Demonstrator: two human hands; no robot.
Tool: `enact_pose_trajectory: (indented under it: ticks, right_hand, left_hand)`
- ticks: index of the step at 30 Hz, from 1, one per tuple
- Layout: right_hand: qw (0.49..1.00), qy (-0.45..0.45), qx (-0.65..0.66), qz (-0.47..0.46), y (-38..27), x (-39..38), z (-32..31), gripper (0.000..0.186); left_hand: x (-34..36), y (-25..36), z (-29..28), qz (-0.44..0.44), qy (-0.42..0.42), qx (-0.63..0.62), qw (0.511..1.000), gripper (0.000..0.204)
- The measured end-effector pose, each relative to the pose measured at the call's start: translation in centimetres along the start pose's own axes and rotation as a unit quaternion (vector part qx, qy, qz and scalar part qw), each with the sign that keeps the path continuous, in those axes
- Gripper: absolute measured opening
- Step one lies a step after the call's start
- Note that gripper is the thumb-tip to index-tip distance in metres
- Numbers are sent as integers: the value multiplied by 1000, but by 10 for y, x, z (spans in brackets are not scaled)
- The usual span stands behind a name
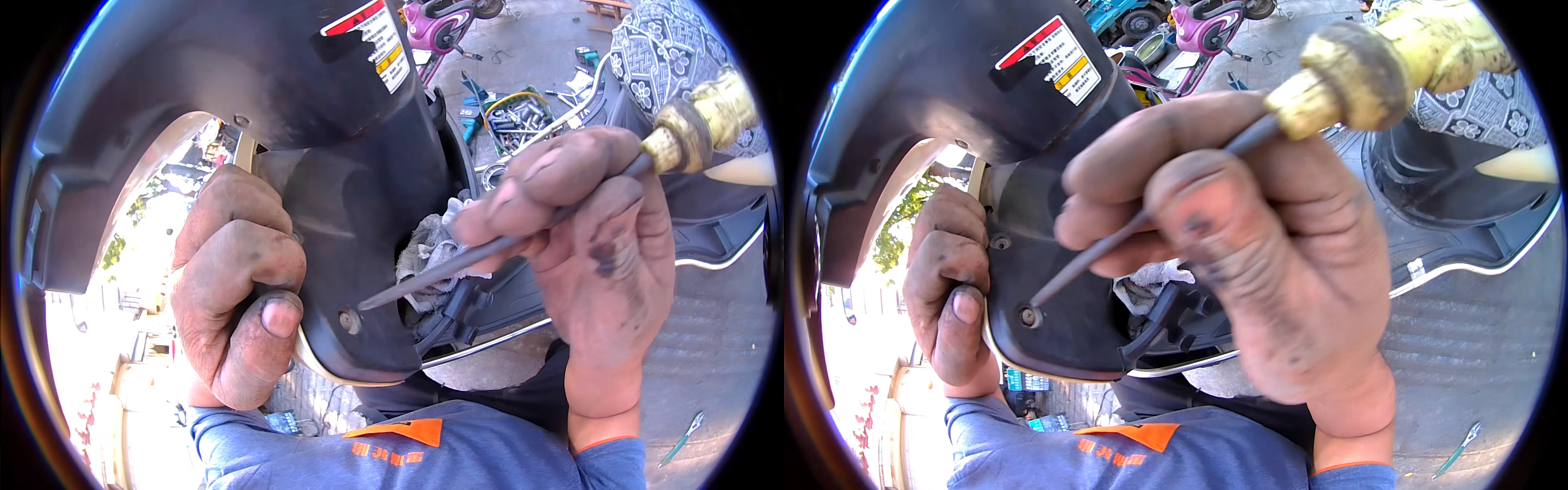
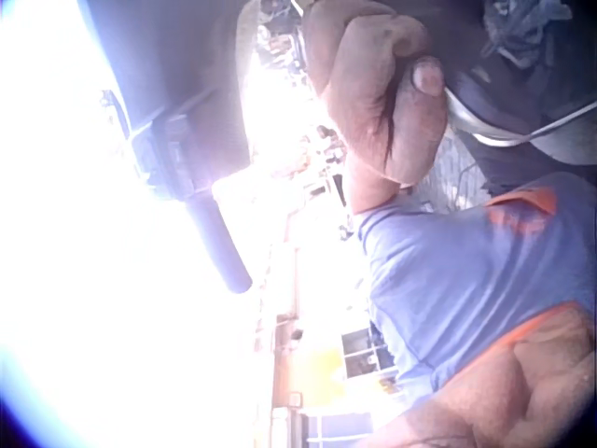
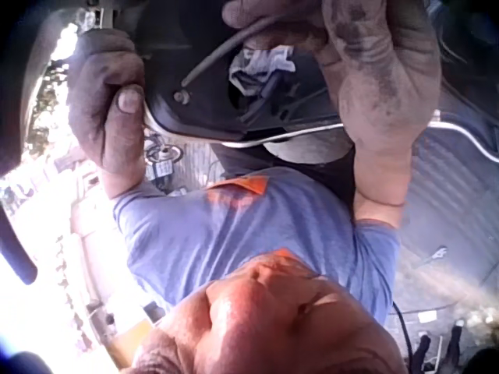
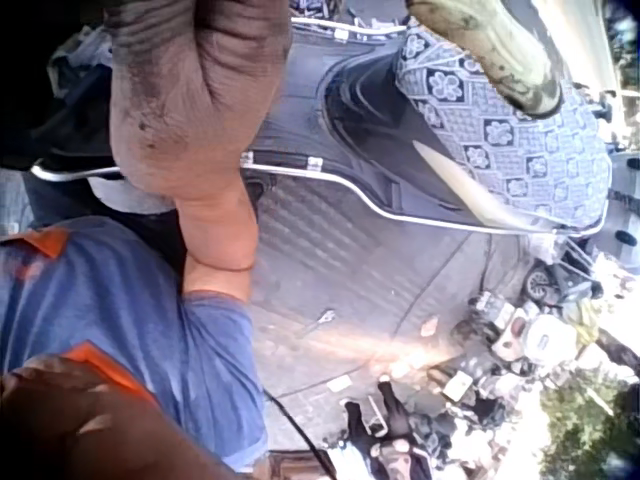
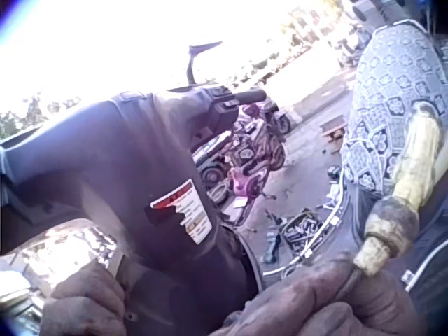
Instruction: The person removes screws from the front fairing of a scooter using a screwdriver and then detaches the plastic panel by hand to reveal the internal wiring.
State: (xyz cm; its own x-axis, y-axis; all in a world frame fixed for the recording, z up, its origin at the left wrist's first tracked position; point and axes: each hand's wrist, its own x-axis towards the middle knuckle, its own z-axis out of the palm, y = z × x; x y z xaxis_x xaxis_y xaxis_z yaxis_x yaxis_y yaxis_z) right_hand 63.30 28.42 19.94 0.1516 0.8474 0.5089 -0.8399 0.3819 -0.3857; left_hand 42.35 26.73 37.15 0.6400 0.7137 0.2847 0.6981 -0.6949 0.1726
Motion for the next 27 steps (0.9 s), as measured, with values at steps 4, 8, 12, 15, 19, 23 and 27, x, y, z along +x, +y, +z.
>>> enact_pose_trajectory:
  ticks: [4,8,12,15,19,23,27]
  right_hand:
    - [999,7,-1,34,1,-8,7,49]
    - [999,-20,14,45,-1,-3,11,47]
    - [997,-58,-4,45,-6,0,9,45]
    - [999,-43,-5,30,-5,0,12,43]
    - [1000,-24,7,10,-3,-3,15,39]
    - [999,-45,18,-4,1,-5,13,35]
    - [996,-71,9,-45,6,-4,9,32]
  left_hand:
    - [-4,5,1,-13,-1,21,1000,46]
    - [-5,3,7,-7,19,12,1000,44]
    - [-4,3,10,0,28,4,1000,43]
    - [-4,4,10,0,31,4,1000,43]
    - [-6,5,9,-24,30,-8,999,46]
    - [-2,13,3,-47,-21,-22,998,52]
    - [11,15,-4,-44,-104,-34,993,54]
